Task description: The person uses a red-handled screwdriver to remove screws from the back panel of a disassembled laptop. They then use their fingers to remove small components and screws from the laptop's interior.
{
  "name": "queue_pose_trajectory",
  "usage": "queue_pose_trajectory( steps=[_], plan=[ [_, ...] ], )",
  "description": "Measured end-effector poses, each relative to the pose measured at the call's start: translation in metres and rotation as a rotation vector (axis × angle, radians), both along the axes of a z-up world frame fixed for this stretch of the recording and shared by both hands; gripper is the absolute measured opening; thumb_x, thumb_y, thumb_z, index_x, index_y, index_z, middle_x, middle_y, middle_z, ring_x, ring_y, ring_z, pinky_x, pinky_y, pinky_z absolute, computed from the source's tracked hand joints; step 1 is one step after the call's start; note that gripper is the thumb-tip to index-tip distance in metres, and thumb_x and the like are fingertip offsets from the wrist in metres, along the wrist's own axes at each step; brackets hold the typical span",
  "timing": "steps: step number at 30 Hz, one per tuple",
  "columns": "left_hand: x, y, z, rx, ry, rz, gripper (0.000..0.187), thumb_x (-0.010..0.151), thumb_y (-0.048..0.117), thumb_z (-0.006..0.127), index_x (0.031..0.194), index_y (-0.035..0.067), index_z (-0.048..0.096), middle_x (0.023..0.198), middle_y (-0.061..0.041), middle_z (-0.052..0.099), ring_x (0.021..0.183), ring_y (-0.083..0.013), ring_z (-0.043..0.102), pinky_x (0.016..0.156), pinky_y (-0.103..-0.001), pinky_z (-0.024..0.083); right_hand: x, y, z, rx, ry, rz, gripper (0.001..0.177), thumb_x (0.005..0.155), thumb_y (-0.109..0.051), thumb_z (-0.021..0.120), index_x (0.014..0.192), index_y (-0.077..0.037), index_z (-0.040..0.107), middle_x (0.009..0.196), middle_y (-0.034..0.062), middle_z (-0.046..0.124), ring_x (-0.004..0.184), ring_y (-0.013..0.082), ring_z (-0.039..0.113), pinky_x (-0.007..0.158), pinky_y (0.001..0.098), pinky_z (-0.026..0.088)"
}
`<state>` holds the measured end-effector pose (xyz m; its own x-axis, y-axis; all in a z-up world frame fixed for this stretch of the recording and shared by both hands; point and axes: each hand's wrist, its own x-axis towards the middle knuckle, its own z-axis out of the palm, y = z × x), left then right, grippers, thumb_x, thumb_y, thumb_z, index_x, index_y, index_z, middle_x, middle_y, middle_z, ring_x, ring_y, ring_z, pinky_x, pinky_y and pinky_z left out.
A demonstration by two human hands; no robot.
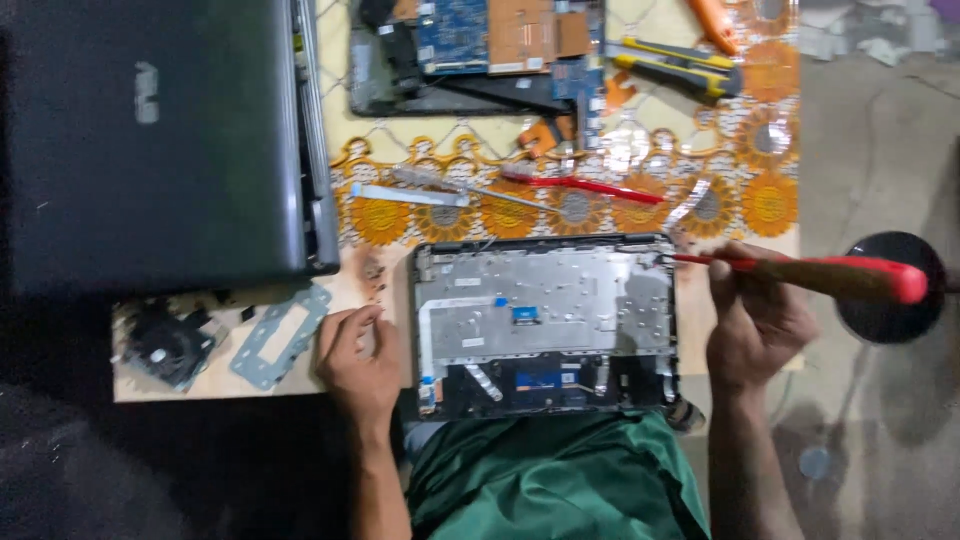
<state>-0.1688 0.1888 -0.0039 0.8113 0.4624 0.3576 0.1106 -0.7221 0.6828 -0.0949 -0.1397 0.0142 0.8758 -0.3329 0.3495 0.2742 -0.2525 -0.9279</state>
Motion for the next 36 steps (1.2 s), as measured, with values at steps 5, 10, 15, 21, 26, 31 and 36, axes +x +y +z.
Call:
queue_pose_trajectory(
  steps=[5,10,15,21,26,31,36],
  plan=[
    [-0.002,0.001,-0.009,0.017,0.032,0.037,0.012,0.081,-0.003,0.070,0.087,0.006,0.074,0.086,-0.006,0.064,0.074,-0.0212,0.061,0.064,-0.031,0.048,0.014,-0.006,0.004,-0.102,-0.073,0.006,0.016,0.096,0.006,0.068,0.110,0.011,0.063,0.099,0.0213,0.064,0.092,0.0273,0.067,0.088,0.0365,0.056],
    [-0.004,0.004,-0.016,-0.016,0.046,0.064,0.013,0.081,0.001,0.071,0.088,0.011,0.075,0.083,-0.004,0.062,0.071,-0.0197,0.060,0.061,-0.026,0.047,0.021,-0.008,-0.001,-0.178,-0.146,0.058,0.015,0.093,0.012,0.069,0.105,0.018,0.063,0.091,0.0273,0.062,0.088,0.0345,0.068,0.082,0.0449,0.056],
    [-0.002,0.003,-0.013,0.011,0.012,0.043,0.012,0.078,-0.001,0.069,0.085,0.007,0.074,0.078,-0.005,0.061,0.068,-0.0223,0.059,0.058,-0.028,0.045,0.023,-0.008,-0.006,-0.194,-0.094,0.036,0.015,0.094,0.010,0.069,0.107,0.015,0.065,0.091,0.0229,0.062,0.088,0.0307,0.068,0.081,0.0411,0.056],
    [-0.004,0.006,-0.022,0.000,0.004,0.055,0.011,0.080,0.001,0.071,0.086,0.009,0.075,0.080,-0.004,0.062,0.068,-0.0192,0.058,0.059,-0.026,0.045,0.024,-0.008,-0.006,-0.211,-0.076,0.037,0.016,0.094,0.012,0.069,0.109,0.015,0.065,0.091,0.0240,0.061,0.087,0.0307,0.067,0.080,0.0430,0.056],
    [-0.003,0.007,-0.021,0.003,-0.023,0.038,0.012,0.078,0.000,0.070,0.085,0.008,0.074,0.078,-0.005,0.061,0.067,-0.0210,0.058,0.059,-0.027,0.045,0.026,-0.010,-0.009,-0.218,-0.089,0.060,0.015,0.093,0.014,0.068,0.108,0.016,0.066,0.090,0.0240,0.062,0.087,0.0334,0.069,0.081,0.0435,0.057],
    [-0.002,0.007,-0.022,0.005,-0.035,0.033,0.013,0.076,-0.001,0.070,0.084,0.008,0.073,0.077,-0.004,0.060,0.066,-0.0202,0.058,0.058,-0.027,0.045,0.029,-0.010,-0.009,-0.242,-0.100,0.060,0.015,0.093,0.015,0.067,0.108,0.016,0.065,0.090,0.0249,0.062,0.087,0.0347,0.069,0.080,0.0439,0.056],
    [-0.002,0.006,-0.019,0.002,-0.035,0.036,0.012,0.077,-0.001,0.070,0.085,0.008,0.074,0.077,-0.005,0.061,0.067,-0.0206,0.058,0.059,-0.027,0.045,0.032,-0.010,-0.009,-0.229,-0.111,0.069,0.015,0.094,0.014,0.067,0.109,0.016,0.065,0.088,0.0228,0.062,0.086,0.0322,0.069,0.080,0.0417,0.056]
  ],
)
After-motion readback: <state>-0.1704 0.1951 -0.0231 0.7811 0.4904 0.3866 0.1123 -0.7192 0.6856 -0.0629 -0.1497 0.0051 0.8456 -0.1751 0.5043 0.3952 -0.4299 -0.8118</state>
